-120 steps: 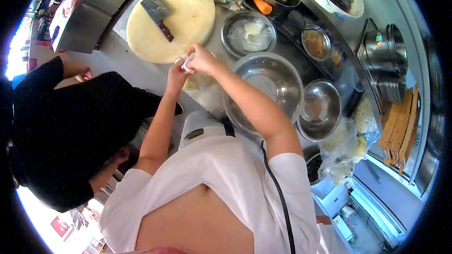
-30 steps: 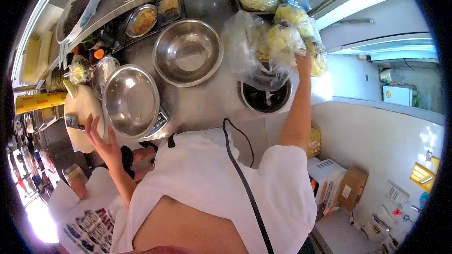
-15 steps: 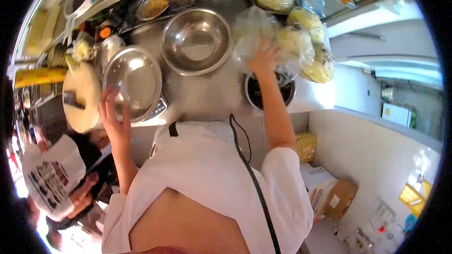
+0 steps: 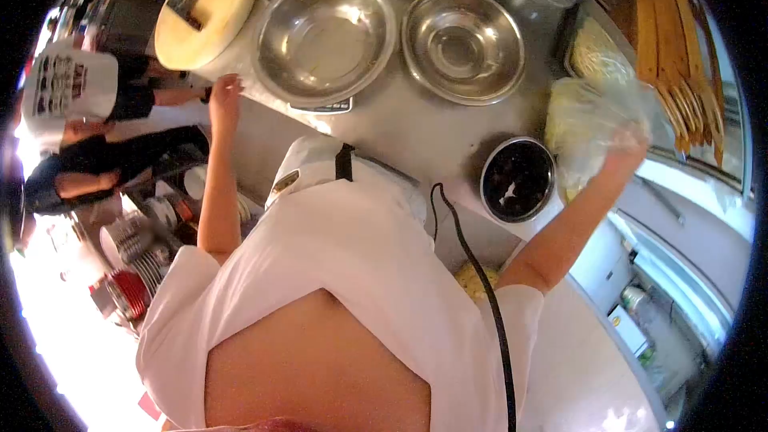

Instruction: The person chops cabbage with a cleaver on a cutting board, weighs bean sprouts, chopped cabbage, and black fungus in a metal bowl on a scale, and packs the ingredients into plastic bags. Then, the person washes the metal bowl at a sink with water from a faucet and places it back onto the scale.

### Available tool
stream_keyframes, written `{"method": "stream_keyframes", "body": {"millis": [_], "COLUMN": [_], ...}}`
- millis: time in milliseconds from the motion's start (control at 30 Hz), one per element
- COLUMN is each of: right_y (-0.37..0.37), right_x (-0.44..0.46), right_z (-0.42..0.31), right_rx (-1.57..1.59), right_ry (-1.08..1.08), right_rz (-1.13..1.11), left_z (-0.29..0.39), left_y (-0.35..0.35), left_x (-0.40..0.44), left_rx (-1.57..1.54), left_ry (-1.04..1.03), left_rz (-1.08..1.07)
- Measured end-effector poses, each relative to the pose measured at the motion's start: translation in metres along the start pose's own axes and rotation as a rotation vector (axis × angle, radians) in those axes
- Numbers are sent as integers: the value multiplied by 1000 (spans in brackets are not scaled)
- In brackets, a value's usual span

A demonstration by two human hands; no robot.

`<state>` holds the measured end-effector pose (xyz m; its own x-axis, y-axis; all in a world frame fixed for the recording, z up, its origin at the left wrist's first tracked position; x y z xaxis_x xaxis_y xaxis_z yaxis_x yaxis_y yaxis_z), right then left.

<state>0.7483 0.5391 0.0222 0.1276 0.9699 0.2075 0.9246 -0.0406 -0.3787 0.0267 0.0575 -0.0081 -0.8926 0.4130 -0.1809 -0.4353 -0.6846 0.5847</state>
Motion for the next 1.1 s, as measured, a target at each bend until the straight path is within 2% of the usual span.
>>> {"method": "stream_keyframes", "body": {"millis": [33,67,133,167,200,233,267,300,367,400,467,533,633,733,833,933,1000,1100], "right_y": [-4,-15,-67,-73,-76,-96,-115,-153,-217,-244,-292,-334,-387,-434,-482,-534,-552,-563], "right_x": [8,11,-15,-6,6,7,5,-5,-38,-47,-60,-78,-107,-130,-144,-148,-161,-172], "right_z": [-17,-37,-84,-114,-137,-155,-172,-199,-236,-252,-269,-278,-273,-261,-245,-223,-203,-180], "right_rx": [-89,-175,-136,-469,-794,-993,-1169,-1226,-1289,-1256,-1077,-891,-638,-490,-423,-461,-81,-27], "right_ry": [112,63,75,334,600,777,986,1093,1202,1212,1141,1036,824,629,442,227,195,367], "right_rz": [-5,4,78,-118,-318,-462,-575,-631,-540,-494,-470,-480,-536,-603,-661,-709,-729,-822], "left_z": [-9,-24,-40,-37,-35,-24,-18,-31,-16,-13,-20,-30,-15,-24,-57,-45,-50,-40], "left_y": [-6,-11,-19,-24,-33,-45,-60,-83,-112,-128,-149,-167,-163,-167,-184,-174,-179,-175], "left_x": [-8,-13,-31,-43,-59,-76,-94,-108,-138,-144,-138,-138,-141,-140,-137,-144,-142,-139], "left_rx": [10,94,240,357,380,529,544,610,676,805,717,759,974,1003,800,884,878,995], "left_ry": [28,40,111,16,64,-4,-45,-403,-525,-604,-863,-922,-746,-703,-862,-833,-855,-846], "left_rz": [-23,-23,-79,-74,-162,-238,-367,-395,-623,-678,-571,-636,-762,-726,-606,-583,-533,-511]}}
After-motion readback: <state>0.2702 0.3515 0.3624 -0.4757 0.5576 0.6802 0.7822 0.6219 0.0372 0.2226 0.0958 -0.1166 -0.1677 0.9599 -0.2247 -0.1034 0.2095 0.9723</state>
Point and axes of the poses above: each hand's wrist, its own x-axis towards the middle knuckle, its own y-axis out of the back of the hand, z = x × y, the point moved 7 cm from there along x, towards the middle knuckle, and after that the axes turned 14 degrees about y, right-handed, at the moved point
